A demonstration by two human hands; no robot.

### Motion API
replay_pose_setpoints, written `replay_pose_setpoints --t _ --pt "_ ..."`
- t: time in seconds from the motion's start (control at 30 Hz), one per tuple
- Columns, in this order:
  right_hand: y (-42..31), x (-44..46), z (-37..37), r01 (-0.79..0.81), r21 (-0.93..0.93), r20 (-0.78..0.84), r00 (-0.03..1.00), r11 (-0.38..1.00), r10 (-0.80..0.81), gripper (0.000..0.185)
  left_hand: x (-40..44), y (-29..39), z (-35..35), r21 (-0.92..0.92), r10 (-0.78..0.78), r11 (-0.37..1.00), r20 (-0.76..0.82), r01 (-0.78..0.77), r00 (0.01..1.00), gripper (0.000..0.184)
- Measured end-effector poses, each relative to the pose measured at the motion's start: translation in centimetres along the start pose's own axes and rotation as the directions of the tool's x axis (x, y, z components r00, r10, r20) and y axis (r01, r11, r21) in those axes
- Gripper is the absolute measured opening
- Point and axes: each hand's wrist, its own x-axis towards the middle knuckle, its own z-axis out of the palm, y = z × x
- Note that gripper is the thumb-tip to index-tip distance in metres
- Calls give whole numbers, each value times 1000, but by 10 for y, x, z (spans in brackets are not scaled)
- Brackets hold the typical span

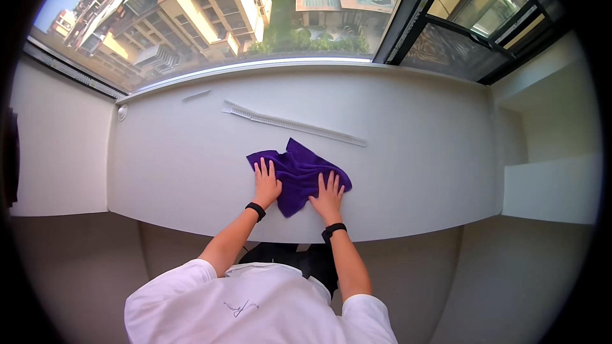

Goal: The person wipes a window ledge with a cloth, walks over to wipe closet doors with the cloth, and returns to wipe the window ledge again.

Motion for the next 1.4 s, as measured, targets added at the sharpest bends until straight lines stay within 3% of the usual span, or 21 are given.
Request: replay_pose_setpoints --t 0.13,0.27,0.37,0.47,0.5,0.57,0.6,0.7,0.8,0.93,0.97,1.07,1.23,1.4 --pt "-39 7 18 40 25 38 998 999 -40 99 27 -7 -7 54 -7 999 14 6 1000 77" --pt "-43 -50 23 173 78 144 973 982 -183 101 -11 -2 -5 -33 278 960 161 -276 947 81" --pt "-6 -103 13 239 64 230 941 969 -247 100 -64 16 -3 -28 355 932 287 -363 890 83" --pt "56 -125 -18 214 28 270 939 976 -214 103 -88 36 19 -30 299 949 418 -315 858 89" --pt "80 -124 -30 159 34 270 949 987 -162 104 -82 48 25 -35 306 946 420 -321 855 89" --pt "121 -104 -52 27 42 220 975 999 -36 107 -56 73 35 53 121 982 560 -181 820 92" --pt "140 -88 -60 -50 46 173 984 998 42 108 -36 81 44 40 127 982 590 -186 797 95" --pt "173 -16 -80 -174 99 129 978 980 161 113 28 125 57 -3 128 990 466 -143 875 93" --pt "160 57 -92 -242 124 67 970 962 235 114 85 175 67 -21 52 999 317 -48 947 92" --pt "143 82 -84 -164 80 64 985 983 160 107 96 216 88 3 -36 999 216 37 976 90" --pt "145 70 -81 -86 90 76 994 992 80 103 90 222 95 -18 -36 999 181 40 983 88" --pt "170 20 -83 69 83 111 991 994 -78 97 46 225 103 -28 83 996 180 -79 980 83" --pt "246 -62 -114 53 -20 208 977 998 -48 103 -37 235 94 -53 144 990 322 -134 936 84" --pt "295 -36 -135 -13 -72 215 976 997 29 113 -27 259 82 -157 4 985 409 66 912 95"
